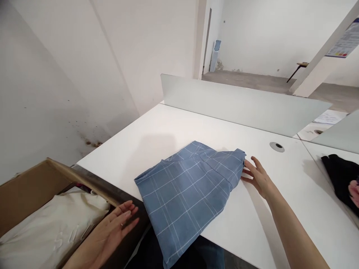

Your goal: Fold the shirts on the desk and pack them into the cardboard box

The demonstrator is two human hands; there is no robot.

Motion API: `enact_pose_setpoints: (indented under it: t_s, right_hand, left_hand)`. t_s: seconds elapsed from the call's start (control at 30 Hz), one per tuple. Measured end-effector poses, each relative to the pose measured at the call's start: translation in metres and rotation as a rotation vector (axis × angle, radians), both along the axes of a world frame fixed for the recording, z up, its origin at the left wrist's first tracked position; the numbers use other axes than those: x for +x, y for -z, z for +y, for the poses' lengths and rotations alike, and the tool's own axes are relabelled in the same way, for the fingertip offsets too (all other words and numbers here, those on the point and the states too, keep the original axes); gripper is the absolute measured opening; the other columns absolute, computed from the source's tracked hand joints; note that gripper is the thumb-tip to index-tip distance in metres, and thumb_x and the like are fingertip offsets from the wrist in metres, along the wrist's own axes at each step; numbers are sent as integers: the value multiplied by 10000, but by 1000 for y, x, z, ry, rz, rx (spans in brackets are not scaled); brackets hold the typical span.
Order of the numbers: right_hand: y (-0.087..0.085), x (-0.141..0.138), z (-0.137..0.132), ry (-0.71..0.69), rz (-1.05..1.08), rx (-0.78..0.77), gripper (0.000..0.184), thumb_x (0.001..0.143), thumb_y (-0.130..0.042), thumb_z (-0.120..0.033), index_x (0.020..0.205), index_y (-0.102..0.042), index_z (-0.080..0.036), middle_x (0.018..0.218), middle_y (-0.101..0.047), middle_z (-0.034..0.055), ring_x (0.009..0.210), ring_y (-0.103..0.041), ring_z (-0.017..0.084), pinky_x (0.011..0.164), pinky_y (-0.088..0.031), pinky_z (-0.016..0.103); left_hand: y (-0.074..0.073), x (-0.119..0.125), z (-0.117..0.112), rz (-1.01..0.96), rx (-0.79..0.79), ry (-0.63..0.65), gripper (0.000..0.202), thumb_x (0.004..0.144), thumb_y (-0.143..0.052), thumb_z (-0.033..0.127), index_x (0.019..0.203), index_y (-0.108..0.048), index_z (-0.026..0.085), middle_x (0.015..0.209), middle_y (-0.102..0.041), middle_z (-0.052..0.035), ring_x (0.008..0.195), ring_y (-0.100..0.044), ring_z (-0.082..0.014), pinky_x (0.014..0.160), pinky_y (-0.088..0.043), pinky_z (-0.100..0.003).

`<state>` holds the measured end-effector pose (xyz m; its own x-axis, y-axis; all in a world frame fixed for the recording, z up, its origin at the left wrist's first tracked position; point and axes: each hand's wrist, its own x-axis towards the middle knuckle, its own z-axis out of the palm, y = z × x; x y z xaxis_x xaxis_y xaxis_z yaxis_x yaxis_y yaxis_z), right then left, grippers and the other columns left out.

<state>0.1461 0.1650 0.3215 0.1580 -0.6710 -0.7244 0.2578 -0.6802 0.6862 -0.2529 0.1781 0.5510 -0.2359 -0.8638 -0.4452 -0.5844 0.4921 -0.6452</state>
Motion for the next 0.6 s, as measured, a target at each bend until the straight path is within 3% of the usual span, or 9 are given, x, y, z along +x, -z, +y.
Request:
enact_pose_setpoints:
  t_s: [0.17,0.3,0.37,0.47,0.53,0.6]
  right_hand:
    - [14,-22,-6,-75,100,-28,1240,666,-802,-507,1531,72,-340,1458,-418,164,1142,-588,311,756,-605,371]
    - [6,-33,-15,-106,73,13,1277,605,-862,-323,1534,15,-331,1385,-484,174,1028,-640,280,702,-591,302]
    - [2,-34,-20,-48,-16,30,1157,573,-861,-240,1506,-184,-341,1333,-544,138,951,-662,260,658,-601,297]
    - [-4,-34,-24,53,-174,-68,665,630,-779,-194,1256,-564,-249,1244,-617,125,868,-681,248,613,-610,286]
    - [-6,-33,-23,95,-255,-181,429,656,-727,-186,1077,-661,-224,1201,-644,130,832,-690,251,601,-617,293]
    - [-8,-33,-21,104,-283,-227,365,647,-704,-182,1004,-687,-255,1216,-641,119,839,-695,261,603,-624,307]
  left_hand:
    - [-2,22,11,15,-31,-272,633,630,-805,409,1199,-543,318,1354,-529,-59,1296,-484,-264,1050,-446,-423]
    - [-1,38,14,-90,30,-528,639,652,-821,422,1199,-532,264,1339,-557,-97,1187,-571,-249,1028,-423,-398]
    - [-1,45,15,-106,35,-613,580,700,-798,408,1174,-522,221,1298,-583,-118,1097,-616,-229,988,-431,-388]
    - [-1,53,17,-79,19,-671,546,745,-773,346,1191,-498,190,1246,-606,-119,1005,-633,-194,942,-442,-372]
    - [0,58,18,-62,22,-692,570,737,-776,299,1219,-497,180,1212,-621,-116,991,-629,-193,924,-446,-366]
    - [2,61,17,-50,30,-693,579,695,-787,237,1203,-522,160,1185,-633,-114,1002,-623,-203,916,-445,-358]
